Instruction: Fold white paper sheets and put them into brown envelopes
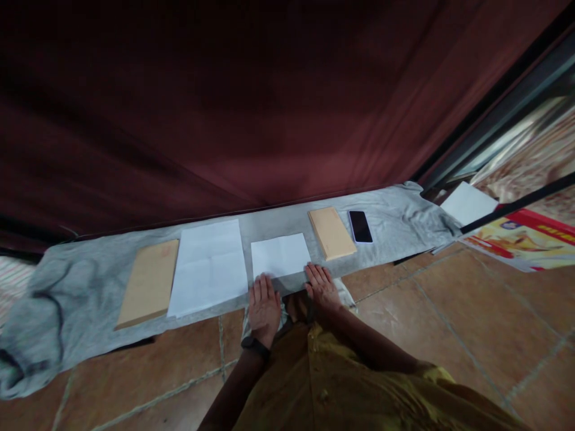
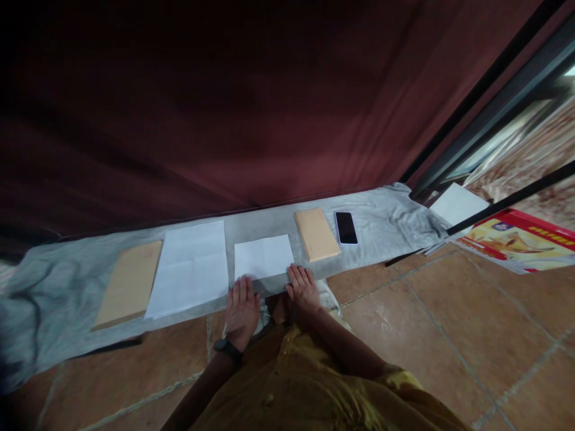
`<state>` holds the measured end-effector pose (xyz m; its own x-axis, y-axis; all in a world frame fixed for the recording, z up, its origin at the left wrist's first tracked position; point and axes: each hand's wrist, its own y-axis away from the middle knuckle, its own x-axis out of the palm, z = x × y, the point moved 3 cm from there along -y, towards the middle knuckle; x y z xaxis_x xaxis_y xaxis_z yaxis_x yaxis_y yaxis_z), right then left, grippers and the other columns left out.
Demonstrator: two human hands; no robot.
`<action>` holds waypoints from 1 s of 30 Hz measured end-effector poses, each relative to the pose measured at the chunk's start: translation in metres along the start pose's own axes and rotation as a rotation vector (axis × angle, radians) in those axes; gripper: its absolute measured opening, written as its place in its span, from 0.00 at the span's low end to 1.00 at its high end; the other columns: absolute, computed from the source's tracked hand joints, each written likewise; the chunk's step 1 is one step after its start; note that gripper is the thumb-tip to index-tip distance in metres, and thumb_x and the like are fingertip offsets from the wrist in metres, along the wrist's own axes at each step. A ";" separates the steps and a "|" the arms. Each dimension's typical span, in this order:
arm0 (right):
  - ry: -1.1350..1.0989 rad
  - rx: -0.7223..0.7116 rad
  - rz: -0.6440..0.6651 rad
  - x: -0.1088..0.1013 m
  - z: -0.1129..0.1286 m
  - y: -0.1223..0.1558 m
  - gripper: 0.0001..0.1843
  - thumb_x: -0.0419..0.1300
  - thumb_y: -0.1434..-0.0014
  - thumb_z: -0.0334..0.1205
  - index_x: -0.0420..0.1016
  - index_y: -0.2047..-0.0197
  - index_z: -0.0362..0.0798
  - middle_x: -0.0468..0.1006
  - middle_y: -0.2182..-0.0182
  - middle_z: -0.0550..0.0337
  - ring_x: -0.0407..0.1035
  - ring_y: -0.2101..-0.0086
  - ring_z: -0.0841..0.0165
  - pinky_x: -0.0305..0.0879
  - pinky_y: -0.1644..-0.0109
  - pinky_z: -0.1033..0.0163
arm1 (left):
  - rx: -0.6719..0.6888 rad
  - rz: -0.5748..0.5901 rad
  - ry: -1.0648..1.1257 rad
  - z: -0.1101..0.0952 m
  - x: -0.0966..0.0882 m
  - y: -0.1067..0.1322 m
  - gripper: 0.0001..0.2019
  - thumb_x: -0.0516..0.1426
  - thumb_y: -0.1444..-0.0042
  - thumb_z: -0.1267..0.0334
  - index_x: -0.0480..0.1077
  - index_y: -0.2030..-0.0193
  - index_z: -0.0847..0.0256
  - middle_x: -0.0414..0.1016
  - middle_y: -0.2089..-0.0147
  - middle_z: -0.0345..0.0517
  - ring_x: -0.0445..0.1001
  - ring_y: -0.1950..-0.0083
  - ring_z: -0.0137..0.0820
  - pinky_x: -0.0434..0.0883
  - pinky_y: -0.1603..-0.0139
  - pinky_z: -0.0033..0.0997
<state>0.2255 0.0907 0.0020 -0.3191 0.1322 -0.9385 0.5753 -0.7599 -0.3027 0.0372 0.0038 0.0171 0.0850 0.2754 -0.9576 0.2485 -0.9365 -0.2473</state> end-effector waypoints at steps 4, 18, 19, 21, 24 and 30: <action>0.009 -0.013 0.018 -0.001 0.000 -0.001 0.29 0.49 0.28 0.40 0.56 0.28 0.41 0.63 0.31 0.48 0.57 0.33 0.57 0.50 0.29 0.47 | 0.182 0.085 0.067 -0.024 0.001 -0.018 0.27 0.44 0.32 0.63 0.55 0.28 0.69 0.55 0.25 0.57 0.50 0.23 0.42 0.57 0.26 0.50; -0.160 -0.111 0.102 -0.006 0.026 -0.027 0.29 0.48 0.28 0.43 0.56 0.27 0.43 0.60 0.30 0.46 0.53 0.31 0.56 0.51 0.28 0.45 | 0.277 0.187 0.088 -0.032 0.027 -0.023 0.29 0.48 0.34 0.62 0.54 0.27 0.65 0.54 0.24 0.55 0.48 0.22 0.44 0.52 0.24 0.55; -0.177 -0.141 0.115 -0.004 0.032 -0.032 0.29 0.48 0.27 0.43 0.55 0.27 0.44 0.60 0.30 0.47 0.53 0.31 0.57 0.51 0.28 0.46 | 0.282 0.193 0.092 -0.031 0.028 -0.023 0.29 0.48 0.34 0.63 0.55 0.27 0.66 0.54 0.24 0.56 0.48 0.22 0.44 0.52 0.24 0.54; -0.197 -0.160 0.132 0.000 0.042 -0.039 0.29 0.49 0.27 0.42 0.55 0.26 0.47 0.61 0.31 0.48 0.55 0.32 0.58 0.50 0.28 0.46 | 0.298 0.204 0.109 -0.028 0.030 -0.023 0.28 0.47 0.34 0.65 0.56 0.28 0.67 0.55 0.25 0.57 0.49 0.23 0.43 0.53 0.24 0.53; -0.196 -0.148 0.142 0.006 0.046 -0.042 0.29 0.50 0.28 0.42 0.55 0.26 0.48 0.62 0.31 0.49 0.56 0.32 0.60 0.49 0.28 0.46 | 0.296 0.210 0.136 -0.022 0.027 -0.021 0.28 0.46 0.34 0.66 0.54 0.27 0.70 0.56 0.25 0.59 0.51 0.23 0.40 0.54 0.24 0.49; -0.168 -0.171 0.148 0.008 0.040 -0.035 0.27 0.51 0.28 0.43 0.61 0.29 0.44 0.61 0.31 0.48 0.54 0.32 0.59 0.48 0.28 0.47 | 0.228 0.177 0.116 -0.008 0.018 -0.013 0.31 0.45 0.33 0.61 0.47 0.25 0.70 0.51 0.24 0.59 0.46 0.22 0.40 0.54 0.24 0.50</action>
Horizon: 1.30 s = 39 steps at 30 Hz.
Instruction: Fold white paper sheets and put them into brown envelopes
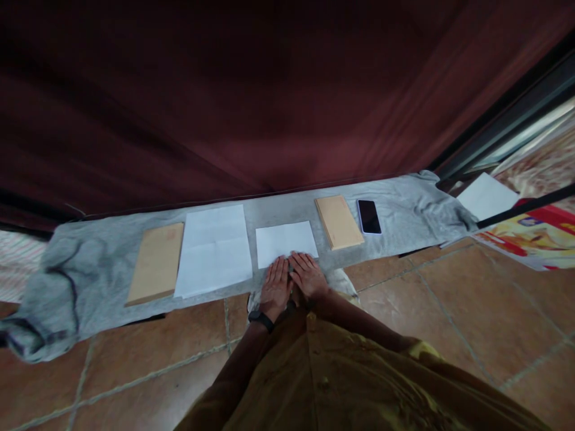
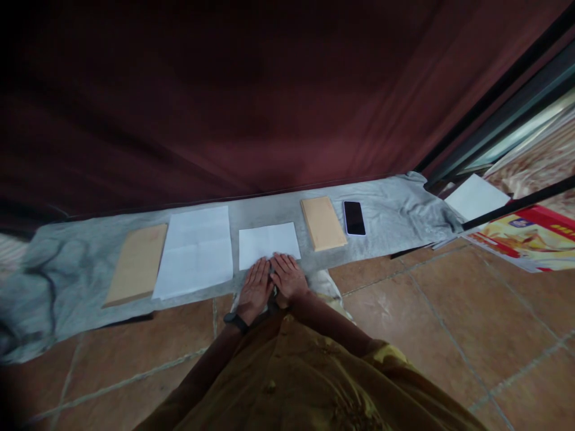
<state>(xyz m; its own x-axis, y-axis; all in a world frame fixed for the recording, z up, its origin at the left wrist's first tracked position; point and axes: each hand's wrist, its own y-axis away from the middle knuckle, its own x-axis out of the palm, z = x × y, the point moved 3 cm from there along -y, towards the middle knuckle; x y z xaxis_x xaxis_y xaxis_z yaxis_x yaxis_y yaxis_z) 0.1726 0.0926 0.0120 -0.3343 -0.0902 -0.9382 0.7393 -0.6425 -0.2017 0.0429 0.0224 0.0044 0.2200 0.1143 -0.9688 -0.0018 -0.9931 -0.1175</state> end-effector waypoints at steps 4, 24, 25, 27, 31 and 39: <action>0.033 0.014 -0.018 -0.001 -0.002 0.004 0.25 0.52 0.28 0.43 0.64 0.31 0.47 0.60 0.30 0.52 0.54 0.32 0.59 0.48 0.28 0.48 | -0.010 -0.001 -0.016 0.005 -0.002 0.005 0.31 0.46 0.32 0.57 0.49 0.25 0.68 0.51 0.24 0.58 0.47 0.22 0.40 0.55 0.24 0.49; 0.080 0.132 -0.045 -0.014 -0.038 0.040 0.27 0.48 0.28 0.40 0.58 0.28 0.46 0.60 0.30 0.52 0.55 0.33 0.58 0.49 0.28 0.46 | -0.149 -0.132 -0.090 0.019 -0.016 0.024 0.35 0.47 0.31 0.52 0.43 0.24 0.71 0.49 0.24 0.67 0.47 0.23 0.47 0.56 0.26 0.55; 0.083 0.138 -0.046 -0.015 -0.039 0.041 0.28 0.48 0.28 0.40 0.58 0.28 0.46 0.60 0.30 0.52 0.55 0.33 0.58 0.49 0.28 0.46 | -0.153 -0.134 -0.092 0.018 -0.016 0.024 0.35 0.47 0.31 0.52 0.43 0.24 0.71 0.49 0.24 0.67 0.47 0.23 0.48 0.57 0.26 0.55; 0.087 0.146 -0.044 -0.016 -0.041 0.043 0.28 0.48 0.28 0.40 0.58 0.28 0.46 0.61 0.30 0.52 0.55 0.33 0.58 0.49 0.28 0.46 | -0.159 -0.131 -0.094 0.018 -0.017 0.023 0.35 0.47 0.31 0.52 0.43 0.25 0.71 0.49 0.24 0.67 0.47 0.23 0.48 0.57 0.26 0.55; 0.082 0.154 -0.036 -0.017 -0.045 0.045 0.28 0.48 0.28 0.40 0.58 0.28 0.44 0.62 0.31 0.50 0.55 0.33 0.58 0.50 0.28 0.47 | -0.169 -0.118 -0.086 0.016 -0.018 0.023 0.35 0.47 0.31 0.51 0.46 0.25 0.73 0.50 0.24 0.68 0.48 0.23 0.48 0.56 0.26 0.54; 0.079 0.159 -0.045 -0.019 -0.049 0.049 0.29 0.47 0.28 0.40 0.57 0.28 0.42 0.62 0.31 0.48 0.55 0.33 0.57 0.51 0.29 0.46 | -0.205 -0.123 -0.074 0.013 -0.019 0.023 0.35 0.46 0.31 0.51 0.45 0.25 0.72 0.49 0.24 0.67 0.49 0.23 0.49 0.57 0.27 0.55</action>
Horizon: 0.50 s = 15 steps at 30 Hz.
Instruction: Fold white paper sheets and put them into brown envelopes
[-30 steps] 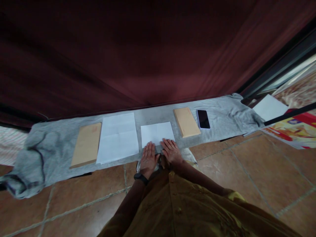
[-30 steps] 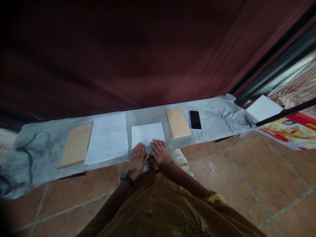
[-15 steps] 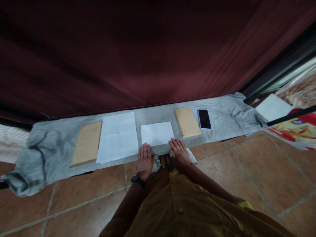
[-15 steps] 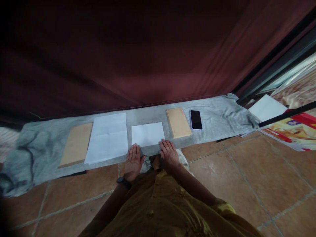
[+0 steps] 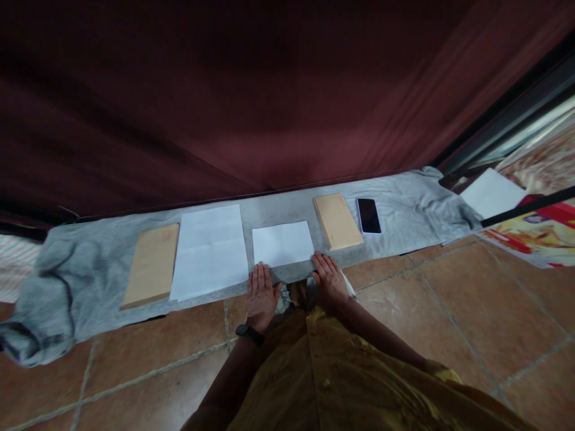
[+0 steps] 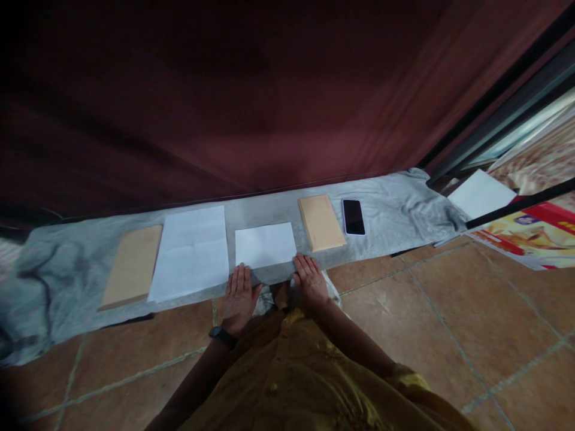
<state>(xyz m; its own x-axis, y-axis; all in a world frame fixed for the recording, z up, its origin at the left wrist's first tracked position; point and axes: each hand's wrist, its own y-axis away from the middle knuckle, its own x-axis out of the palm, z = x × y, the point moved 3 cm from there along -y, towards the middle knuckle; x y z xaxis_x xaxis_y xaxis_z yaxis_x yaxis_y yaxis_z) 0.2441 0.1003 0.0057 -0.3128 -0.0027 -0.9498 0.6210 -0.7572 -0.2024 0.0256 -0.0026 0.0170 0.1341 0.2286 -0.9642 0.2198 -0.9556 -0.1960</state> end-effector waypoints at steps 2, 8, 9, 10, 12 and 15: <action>0.002 0.002 -0.004 0.000 -0.001 0.000 0.29 0.47 0.29 0.40 0.56 0.27 0.42 0.62 0.31 0.48 0.56 0.33 0.56 0.51 0.29 0.45 | -0.005 0.005 0.001 -0.001 -0.001 0.001 0.35 0.46 0.31 0.51 0.44 0.25 0.73 0.49 0.24 0.67 0.49 0.23 0.49 0.57 0.27 0.55; 0.015 0.011 -0.007 0.002 -0.001 0.001 0.30 0.48 0.30 0.40 0.55 0.27 0.41 0.63 0.31 0.47 0.55 0.33 0.57 0.50 0.28 0.46 | -0.042 -0.025 0.021 -0.010 -0.005 0.002 0.36 0.45 0.31 0.51 0.41 0.24 0.73 0.47 0.24 0.68 0.47 0.23 0.51 0.56 0.27 0.58; 0.015 0.011 -0.010 0.002 -0.001 0.001 0.30 0.48 0.30 0.40 0.55 0.27 0.41 0.62 0.31 0.47 0.55 0.33 0.57 0.50 0.28 0.46 | -0.027 -0.024 0.033 -0.014 -0.006 0.000 0.36 0.45 0.31 0.52 0.40 0.24 0.72 0.47 0.23 0.67 0.47 0.23 0.50 0.56 0.27 0.58; 0.016 0.009 -0.012 0.002 -0.001 0.001 0.30 0.48 0.29 0.40 0.55 0.27 0.41 0.62 0.31 0.47 0.55 0.33 0.57 0.50 0.28 0.46 | 0.000 -0.015 0.048 -0.019 -0.005 -0.003 0.36 0.45 0.31 0.52 0.40 0.24 0.70 0.47 0.23 0.65 0.47 0.22 0.49 0.55 0.26 0.57; 0.017 0.004 -0.012 0.001 0.000 0.001 0.30 0.48 0.29 0.41 0.55 0.27 0.41 0.62 0.31 0.47 0.54 0.32 0.57 0.50 0.28 0.46 | 0.078 0.025 0.080 -0.031 -0.002 -0.010 0.35 0.45 0.31 0.53 0.40 0.24 0.69 0.48 0.23 0.63 0.47 0.22 0.46 0.56 0.26 0.54; 0.023 -0.002 -0.012 0.001 -0.001 0.000 0.29 0.47 0.28 0.40 0.56 0.28 0.41 0.62 0.31 0.47 0.54 0.32 0.57 0.50 0.28 0.47 | 0.169 0.096 0.106 -0.047 0.006 -0.018 0.33 0.45 0.31 0.54 0.44 0.24 0.69 0.51 0.24 0.61 0.47 0.22 0.43 0.56 0.26 0.51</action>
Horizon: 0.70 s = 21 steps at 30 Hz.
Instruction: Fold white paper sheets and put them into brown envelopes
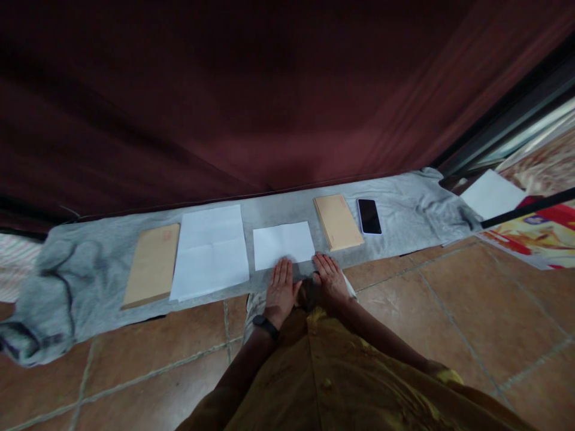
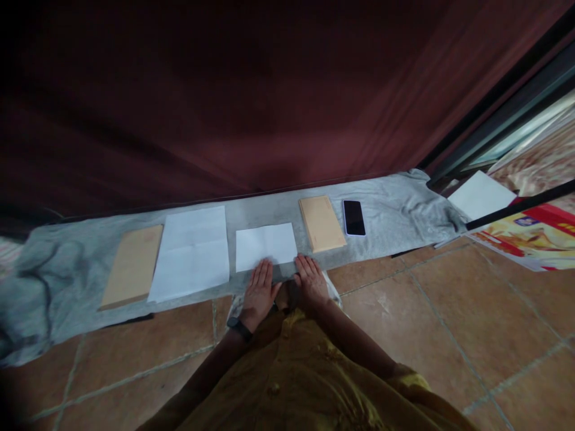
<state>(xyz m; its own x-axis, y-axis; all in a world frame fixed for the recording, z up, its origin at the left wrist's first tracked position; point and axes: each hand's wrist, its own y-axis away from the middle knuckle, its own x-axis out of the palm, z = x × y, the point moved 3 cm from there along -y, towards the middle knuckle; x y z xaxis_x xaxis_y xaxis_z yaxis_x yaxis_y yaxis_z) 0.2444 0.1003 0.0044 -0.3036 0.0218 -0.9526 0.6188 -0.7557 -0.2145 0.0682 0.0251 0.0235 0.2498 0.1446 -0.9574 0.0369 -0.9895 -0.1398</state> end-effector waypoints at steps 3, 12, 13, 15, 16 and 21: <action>0.001 -0.004 -0.003 0.000 -0.001 0.000 0.28 0.47 0.28 0.40 0.58 0.29 0.40 0.62 0.31 0.47 0.54 0.32 0.58 0.51 0.29 0.47 | 0.017 0.032 -0.003 -0.006 0.008 -0.006 0.32 0.46 0.31 0.54 0.48 0.26 0.70 0.52 0.24 0.61 0.48 0.22 0.43 0.56 0.25 0.51; -0.068 0.034 -0.026 -0.010 0.013 -0.014 0.27 0.47 0.28 0.41 0.61 0.30 0.40 0.62 0.31 0.45 0.53 0.32 0.55 0.53 0.29 0.43 | 0.031 0.045 -0.023 -0.003 0.010 -0.005 0.32 0.47 0.33 0.58 0.49 0.25 0.69 0.52 0.24 0.59 0.48 0.22 0.43 0.56 0.26 0.51; -0.096 0.007 -0.024 -0.011 0.019 -0.020 0.27 0.46 0.27 0.41 0.61 0.30 0.40 0.61 0.31 0.45 0.52 0.31 0.55 0.53 0.29 0.44 | 0.031 0.044 -0.027 -0.003 0.010 -0.005 0.32 0.48 0.34 0.59 0.49 0.26 0.70 0.51 0.24 0.60 0.47 0.22 0.43 0.56 0.25 0.51; -0.171 -0.071 -0.004 -0.011 0.030 -0.035 0.27 0.45 0.27 0.42 0.61 0.30 0.40 0.60 0.30 0.47 0.51 0.30 0.58 0.54 0.29 0.47 | 0.034 0.047 -0.035 -0.005 0.010 -0.006 0.31 0.49 0.35 0.63 0.51 0.27 0.72 0.50 0.24 0.62 0.47 0.22 0.44 0.55 0.25 0.50; -0.207 -0.106 0.007 -0.010 0.035 -0.042 0.26 0.45 0.26 0.42 0.63 0.31 0.40 0.60 0.30 0.48 0.51 0.30 0.59 0.54 0.28 0.48 | 0.037 0.052 -0.037 -0.005 0.010 -0.006 0.31 0.49 0.36 0.64 0.52 0.27 0.73 0.50 0.24 0.62 0.47 0.22 0.44 0.55 0.25 0.50; -0.290 -0.212 0.099 0.005 0.048 -0.074 0.24 0.44 0.26 0.42 0.67 0.33 0.44 0.65 0.33 0.52 0.55 0.32 0.63 0.53 0.28 0.50 | 0.033 0.106 -0.048 -0.005 0.012 -0.004 0.31 0.51 0.39 0.67 0.57 0.29 0.75 0.56 0.26 0.65 0.51 0.24 0.47 0.57 0.26 0.52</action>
<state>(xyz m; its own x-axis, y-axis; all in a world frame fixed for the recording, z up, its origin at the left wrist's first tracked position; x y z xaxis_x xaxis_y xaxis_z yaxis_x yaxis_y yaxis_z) 0.1624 0.1251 0.0258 -0.4085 -0.2535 -0.8768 0.7826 -0.5917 -0.1935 0.0756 0.0310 0.0137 0.2042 0.0394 -0.9781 -0.0199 -0.9988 -0.0444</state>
